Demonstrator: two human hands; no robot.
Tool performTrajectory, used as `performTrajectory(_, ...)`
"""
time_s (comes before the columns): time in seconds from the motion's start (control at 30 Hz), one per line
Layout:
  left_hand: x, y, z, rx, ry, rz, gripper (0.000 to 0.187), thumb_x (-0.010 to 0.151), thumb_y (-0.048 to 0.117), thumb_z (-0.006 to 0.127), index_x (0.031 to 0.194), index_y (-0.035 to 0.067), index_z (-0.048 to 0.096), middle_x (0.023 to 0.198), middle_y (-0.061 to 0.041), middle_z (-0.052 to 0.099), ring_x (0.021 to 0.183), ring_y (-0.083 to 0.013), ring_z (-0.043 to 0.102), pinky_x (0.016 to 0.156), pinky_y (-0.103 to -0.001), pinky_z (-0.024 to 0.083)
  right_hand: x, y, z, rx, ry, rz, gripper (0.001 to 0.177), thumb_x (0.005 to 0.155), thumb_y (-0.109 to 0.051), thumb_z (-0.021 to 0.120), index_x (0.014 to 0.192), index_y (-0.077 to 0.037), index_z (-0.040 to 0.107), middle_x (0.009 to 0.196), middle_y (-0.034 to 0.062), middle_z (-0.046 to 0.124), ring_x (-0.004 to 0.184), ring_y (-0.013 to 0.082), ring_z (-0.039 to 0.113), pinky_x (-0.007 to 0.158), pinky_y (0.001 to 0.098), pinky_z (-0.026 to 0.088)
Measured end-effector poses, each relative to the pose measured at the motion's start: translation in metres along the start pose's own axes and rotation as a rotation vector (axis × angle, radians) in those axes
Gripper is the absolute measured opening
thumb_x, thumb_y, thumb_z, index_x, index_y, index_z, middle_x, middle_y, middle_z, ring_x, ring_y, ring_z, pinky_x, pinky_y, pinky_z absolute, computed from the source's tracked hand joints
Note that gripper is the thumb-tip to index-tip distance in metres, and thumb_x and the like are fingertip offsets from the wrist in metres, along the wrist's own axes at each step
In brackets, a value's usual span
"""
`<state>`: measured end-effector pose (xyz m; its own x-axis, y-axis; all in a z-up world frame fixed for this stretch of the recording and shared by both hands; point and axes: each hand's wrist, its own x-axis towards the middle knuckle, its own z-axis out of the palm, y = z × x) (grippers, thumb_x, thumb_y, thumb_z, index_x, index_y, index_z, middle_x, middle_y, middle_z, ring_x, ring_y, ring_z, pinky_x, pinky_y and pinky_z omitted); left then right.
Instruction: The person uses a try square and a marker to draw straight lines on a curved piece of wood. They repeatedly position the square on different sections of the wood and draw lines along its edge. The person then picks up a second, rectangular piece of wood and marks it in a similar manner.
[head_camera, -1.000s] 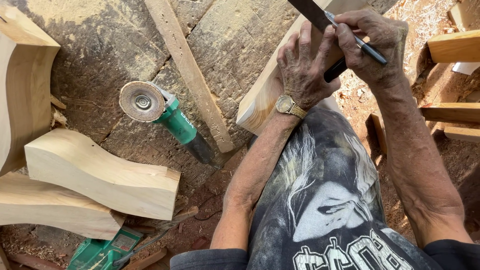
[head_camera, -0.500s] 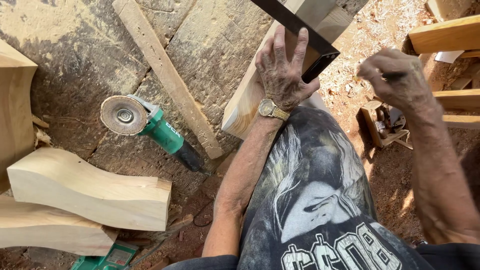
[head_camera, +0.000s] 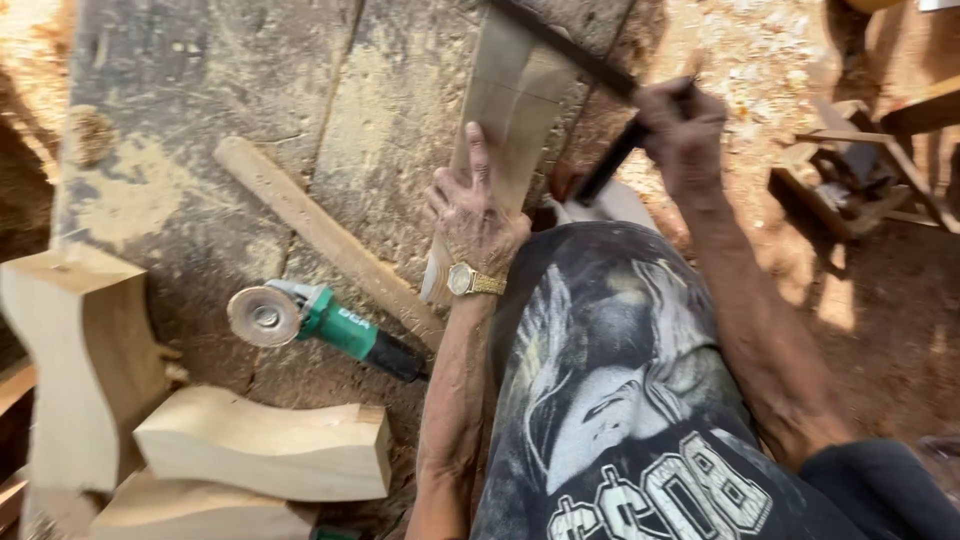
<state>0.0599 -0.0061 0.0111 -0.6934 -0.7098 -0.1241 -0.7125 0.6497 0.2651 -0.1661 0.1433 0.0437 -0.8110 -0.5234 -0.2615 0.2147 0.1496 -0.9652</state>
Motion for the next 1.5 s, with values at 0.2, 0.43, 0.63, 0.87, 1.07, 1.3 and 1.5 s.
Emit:
performTrajectory(0.2,0.053,-0.088,-0.022,-0.323,-0.503,0.145,0.155,0.041,0.074,0.088,0.169,0.033,0.011,0.109,-0.021,0.062,0.093,-0.0365,0.063,0.088,-0.052,0.06,-0.021,-0.01,-0.058,0.53,0.026,0.08,0.025,0.113,-0.022,0.078,0.093,-0.012,0.067,0.069,-0.0043,0.053,0.049,0.003,0.038,0.043,0.0195,0.027)
performTrajectory(0.43,0.128,-0.16,0.002,-0.633,-0.804,0.269,0.161,0.035,0.077,0.091,0.164,0.025,0.011,0.165,-0.018,0.038,0.131,-0.0382,0.062,0.107,-0.061,0.05,-0.027,0.007,-0.005,0.392,-0.043,0.149,0.018,0.107,-0.022,0.079,0.096,-0.011,0.07,0.075,-0.0021,0.063,0.055,0.0063,0.046,0.044,0.0224,0.033)
performTrajectory(0.63,0.099,-0.087,-0.051,-0.119,-0.505,0.12,0.14,0.035,0.063,0.103,0.142,-0.002,0.04,0.124,-0.03,0.056,0.103,-0.0356,0.062,0.082,-0.045,0.061,-0.021,0.012,0.025,0.283,-0.18,0.198,0.019,0.1,-0.026,0.079,0.095,-0.01,0.07,0.067,-0.0054,0.056,0.05,0.0049,0.045,0.04,0.0219,0.034)
performTrajectory(0.87,0.06,-0.092,-0.004,-0.308,0.014,0.166,0.067,0.065,0.038,0.081,0.115,0.0,0.057,0.079,-0.009,0.066,0.059,-0.0177,0.061,0.049,-0.03,0.057,-0.02,0.007,0.027,0.282,-0.269,0.235,0.015,0.1,-0.021,0.078,0.095,-0.009,0.07,0.069,-0.0056,0.056,0.052,0.0035,0.044,0.041,0.0215,0.033)
performTrajectory(1.07,0.048,-0.07,-0.013,-0.397,0.073,0.229,0.059,0.072,0.04,0.08,0.114,0.002,0.06,0.072,-0.005,0.067,0.053,-0.0143,0.06,0.048,-0.029,0.057,0.003,-0.003,0.0,0.382,-0.334,0.268,0.011,0.105,-0.015,0.077,0.102,-0.008,0.069,0.079,-0.0013,0.063,0.056,0.0048,0.045,0.048,0.0216,0.039)
performTrajectory(1.3,0.039,-0.049,0.001,-0.292,0.225,0.156,0.072,0.06,0.042,0.076,0.116,0.001,0.058,0.07,-0.005,0.066,0.056,-0.0173,0.062,0.044,-0.032,0.055,0.056,-0.009,0.01,0.525,-0.59,0.374,0.015,0.103,-0.011,0.074,0.115,-0.004,0.07,0.089,0.0041,0.07,0.055,0.0044,0.044,0.054,0.0243,0.046)
performTrajectory(1.5,0.055,-0.018,-0.009,0.0,0.066,-0.011,0.09,0.042,0.046,0.082,0.12,0.006,0.062,0.084,-0.007,0.073,0.07,-0.0206,0.07,0.06,-0.036,0.061,0.108,-0.01,-0.003,0.32,-0.774,0.337,0.01,0.105,-0.012,0.077,0.107,-0.005,0.07,0.087,0.0053,0.07,0.059,0.0053,0.051,0.05,0.0209,0.04)
